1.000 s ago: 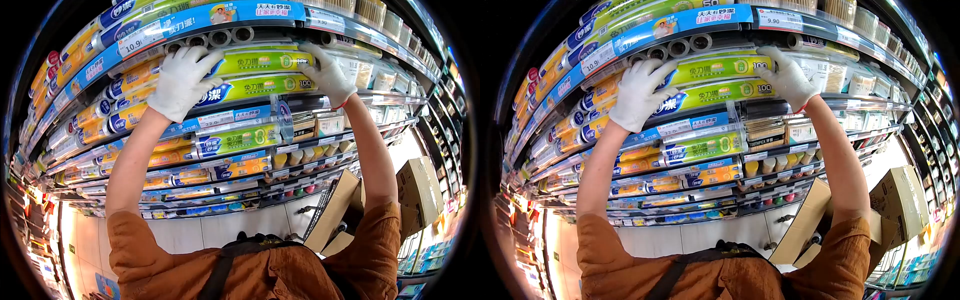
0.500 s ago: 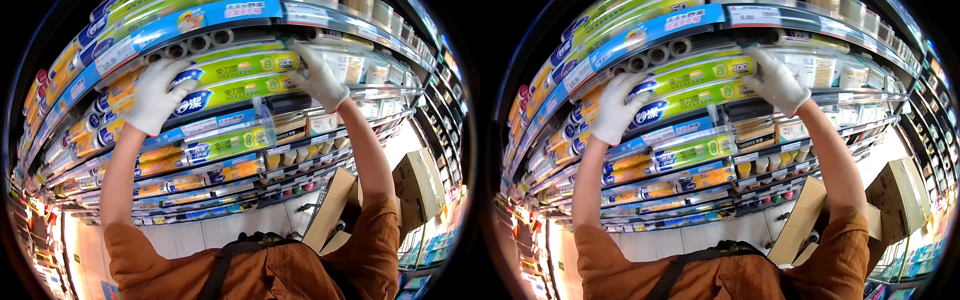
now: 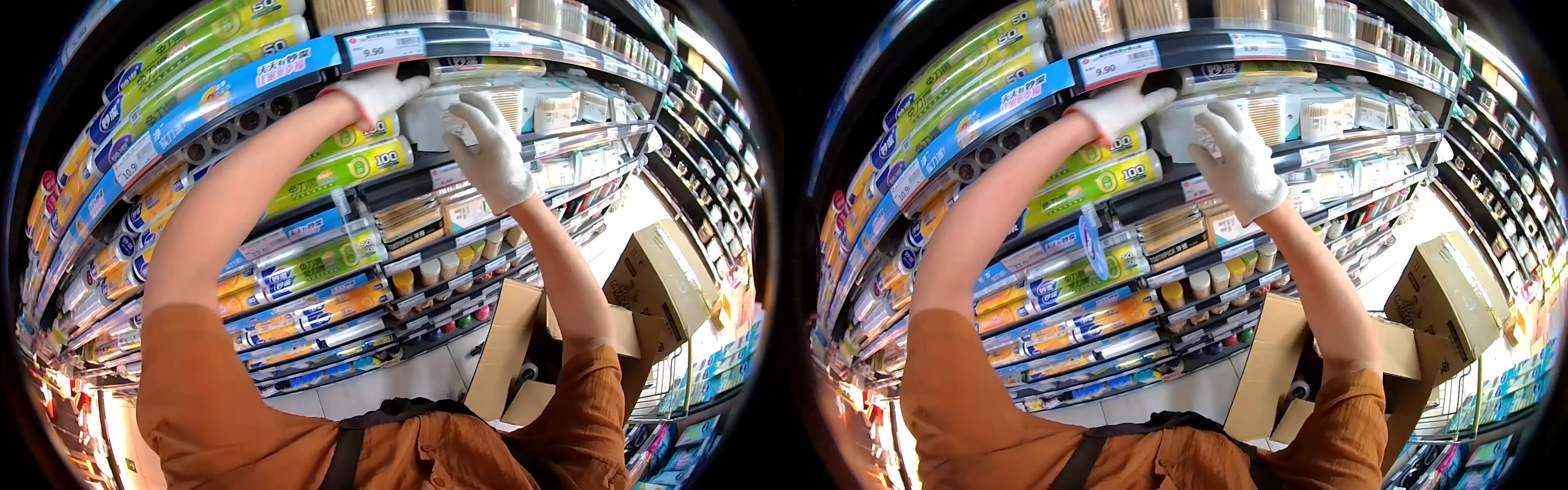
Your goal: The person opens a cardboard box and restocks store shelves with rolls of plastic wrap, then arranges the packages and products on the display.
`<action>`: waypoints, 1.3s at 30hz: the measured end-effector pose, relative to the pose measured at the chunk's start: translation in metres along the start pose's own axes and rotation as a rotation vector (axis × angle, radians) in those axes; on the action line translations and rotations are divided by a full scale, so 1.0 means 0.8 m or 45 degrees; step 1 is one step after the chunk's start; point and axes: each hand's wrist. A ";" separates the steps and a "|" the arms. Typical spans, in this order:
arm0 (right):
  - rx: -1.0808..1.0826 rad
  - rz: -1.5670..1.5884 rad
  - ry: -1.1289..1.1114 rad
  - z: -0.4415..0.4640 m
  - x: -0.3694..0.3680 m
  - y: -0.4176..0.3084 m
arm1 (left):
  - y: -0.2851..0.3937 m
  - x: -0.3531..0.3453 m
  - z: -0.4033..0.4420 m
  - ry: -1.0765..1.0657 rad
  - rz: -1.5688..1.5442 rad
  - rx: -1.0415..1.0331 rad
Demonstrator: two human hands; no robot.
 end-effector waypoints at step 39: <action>-0.155 -0.280 0.117 0.043 -0.098 -0.001 | -0.049 0.068 -0.155 0.283 -0.071 0.575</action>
Point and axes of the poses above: each hand's wrist, its own z-axis towards the middle knuckle, its own x-axis out of the back of the hand, y = z × x, and after that the axes turned 8 degrees about z, right-handed
